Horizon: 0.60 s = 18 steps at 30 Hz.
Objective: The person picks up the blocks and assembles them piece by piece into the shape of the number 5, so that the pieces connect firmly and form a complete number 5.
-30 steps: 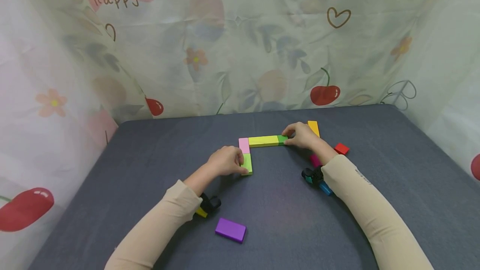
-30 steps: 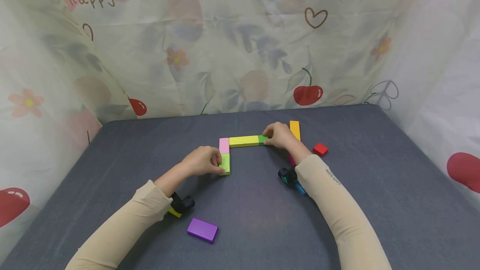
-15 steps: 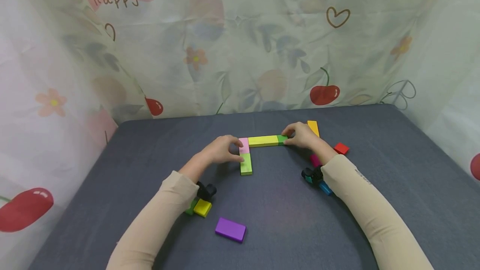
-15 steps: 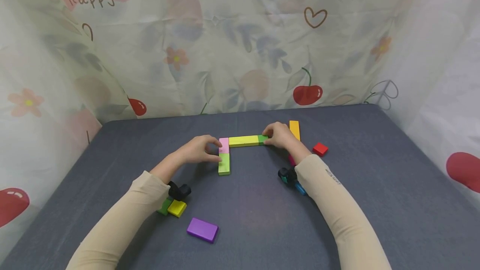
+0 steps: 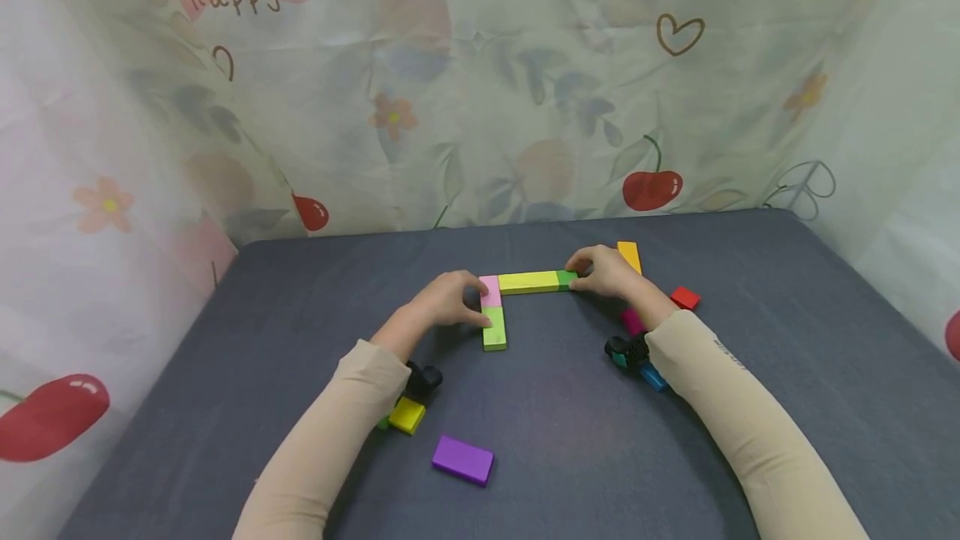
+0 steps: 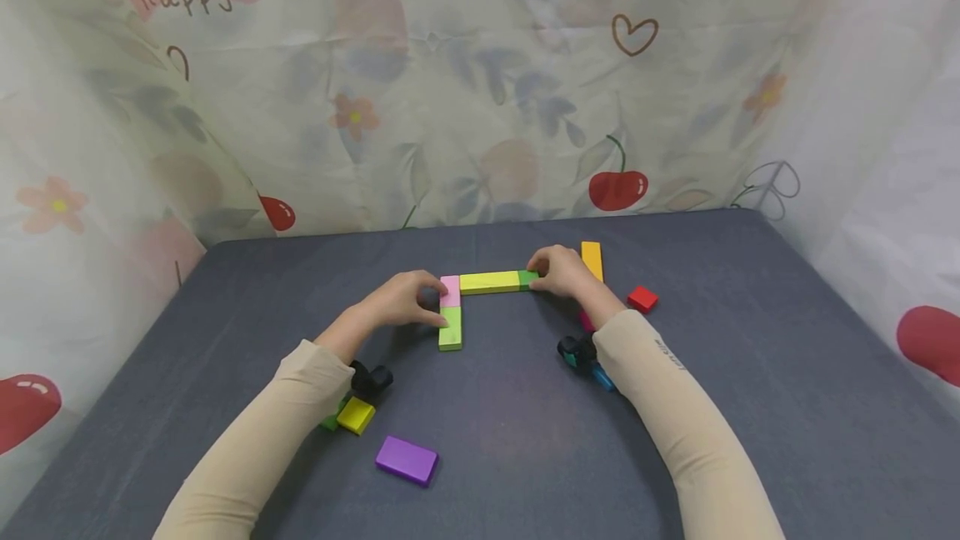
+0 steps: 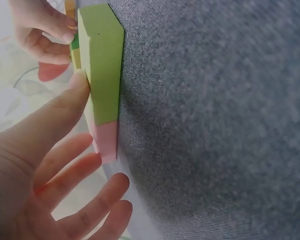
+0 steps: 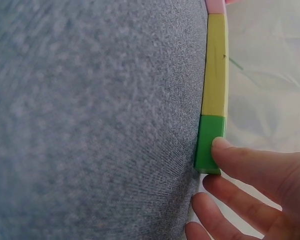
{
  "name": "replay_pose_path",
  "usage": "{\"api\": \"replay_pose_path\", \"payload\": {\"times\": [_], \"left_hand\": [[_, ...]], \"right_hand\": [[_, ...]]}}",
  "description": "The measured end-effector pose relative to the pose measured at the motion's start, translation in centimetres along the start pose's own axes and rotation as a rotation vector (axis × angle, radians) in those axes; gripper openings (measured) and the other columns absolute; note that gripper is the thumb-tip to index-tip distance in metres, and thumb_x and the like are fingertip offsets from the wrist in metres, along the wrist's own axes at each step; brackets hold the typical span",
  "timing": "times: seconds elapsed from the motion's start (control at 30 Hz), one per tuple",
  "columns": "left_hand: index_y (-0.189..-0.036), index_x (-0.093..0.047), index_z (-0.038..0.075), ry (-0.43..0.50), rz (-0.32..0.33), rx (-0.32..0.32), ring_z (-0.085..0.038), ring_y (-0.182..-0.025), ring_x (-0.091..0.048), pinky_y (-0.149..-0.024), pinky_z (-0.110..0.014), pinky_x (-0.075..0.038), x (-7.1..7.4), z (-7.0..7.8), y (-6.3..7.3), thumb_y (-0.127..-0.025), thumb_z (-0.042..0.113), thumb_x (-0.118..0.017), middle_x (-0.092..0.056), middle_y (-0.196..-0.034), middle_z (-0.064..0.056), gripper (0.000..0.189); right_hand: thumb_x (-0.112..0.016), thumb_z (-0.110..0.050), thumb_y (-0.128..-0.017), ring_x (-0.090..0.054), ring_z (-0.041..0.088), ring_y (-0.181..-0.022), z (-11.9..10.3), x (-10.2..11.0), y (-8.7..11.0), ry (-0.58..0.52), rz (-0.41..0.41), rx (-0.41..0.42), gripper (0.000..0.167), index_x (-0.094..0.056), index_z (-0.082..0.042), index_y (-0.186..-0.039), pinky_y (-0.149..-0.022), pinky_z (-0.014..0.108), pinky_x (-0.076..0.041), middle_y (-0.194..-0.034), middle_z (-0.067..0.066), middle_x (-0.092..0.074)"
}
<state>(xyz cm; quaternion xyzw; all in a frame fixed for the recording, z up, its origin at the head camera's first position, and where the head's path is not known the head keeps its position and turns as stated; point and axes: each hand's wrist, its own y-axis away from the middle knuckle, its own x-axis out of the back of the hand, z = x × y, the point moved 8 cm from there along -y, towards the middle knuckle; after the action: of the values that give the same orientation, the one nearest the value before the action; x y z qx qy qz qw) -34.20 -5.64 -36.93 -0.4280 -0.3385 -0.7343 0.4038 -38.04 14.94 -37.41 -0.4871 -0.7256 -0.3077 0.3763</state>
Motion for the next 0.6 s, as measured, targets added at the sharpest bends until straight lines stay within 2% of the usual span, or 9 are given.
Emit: {"api": "replay_pose_path", "payload": {"times": [0.27, 0.3, 0.33, 0.53, 0.6], "left_hand": [[-0.120, -0.062, 0.009, -0.003, -0.003, 0.048, -0.026, -0.126, -0.049, -0.107, -0.040, -0.039, -0.1, -0.2, -0.2, -0.075, 0.029, -0.079, -0.056, -0.131, -0.011, 0.052], [-0.120, -0.062, 0.009, -0.001, -0.005, 0.052, -0.026, -0.126, -0.048, -0.107, -0.040, -0.038, 0.0, -0.2, -0.2, -0.075, 0.029, -0.079, -0.056, -0.131, -0.011, 0.052], [-0.120, -0.062, 0.009, 0.000, -0.006, 0.057, -0.026, -0.126, -0.048, -0.107, -0.040, -0.038, 0.0, -0.2, -0.2, -0.075, 0.029, -0.079, -0.056, -0.131, -0.010, 0.052], [-0.121, -0.062, 0.010, 0.002, -0.010, 0.076, -0.026, -0.126, -0.048, -0.107, -0.040, -0.038, 0.0, -0.2, -0.1, -0.075, 0.029, -0.078, -0.055, -0.133, -0.010, 0.052], [-0.121, -0.062, 0.010, 0.001, -0.013, 0.088, -0.025, -0.126, -0.048, -0.107, -0.040, -0.038, -0.1, -0.2, -0.1, -0.075, 0.029, -0.078, -0.055, -0.133, -0.009, 0.053]], "right_hand": [[-0.064, -0.012, -0.087, -0.055, 0.037, -0.109, 0.0, 0.6, 0.3, -0.042, -0.007, 0.006, 0.037, -0.058, 0.003, -0.119, -0.091, 0.046, -0.048, -0.117, 0.025, -0.060], [-0.064, -0.012, -0.087, -0.055, 0.037, -0.109, 0.1, 0.8, 0.4, -0.049, 0.000, 0.010, 0.037, -0.057, 0.004, -0.119, -0.090, 0.047, -0.048, -0.117, 0.026, -0.060], [-0.064, -0.013, -0.087, -0.055, 0.038, -0.110, 0.1, 1.1, 0.5, -0.049, 0.010, 0.014, 0.037, -0.057, 0.004, -0.119, -0.096, 0.050, -0.044, -0.117, 0.026, -0.060], [-0.063, -0.017, -0.088, -0.054, 0.037, -0.110, 1.3, 3.1, 1.3, -0.027, 0.072, -0.032, 0.038, -0.058, 0.004, -0.119, -0.097, 0.053, -0.041, -0.117, 0.025, -0.060], [-0.063, -0.018, -0.088, -0.054, 0.037, -0.109, 1.9, 3.7, 1.7, -0.021, 0.084, -0.053, 0.038, -0.058, 0.004, -0.118, -0.091, 0.049, -0.045, -0.117, 0.024, -0.060]]}}
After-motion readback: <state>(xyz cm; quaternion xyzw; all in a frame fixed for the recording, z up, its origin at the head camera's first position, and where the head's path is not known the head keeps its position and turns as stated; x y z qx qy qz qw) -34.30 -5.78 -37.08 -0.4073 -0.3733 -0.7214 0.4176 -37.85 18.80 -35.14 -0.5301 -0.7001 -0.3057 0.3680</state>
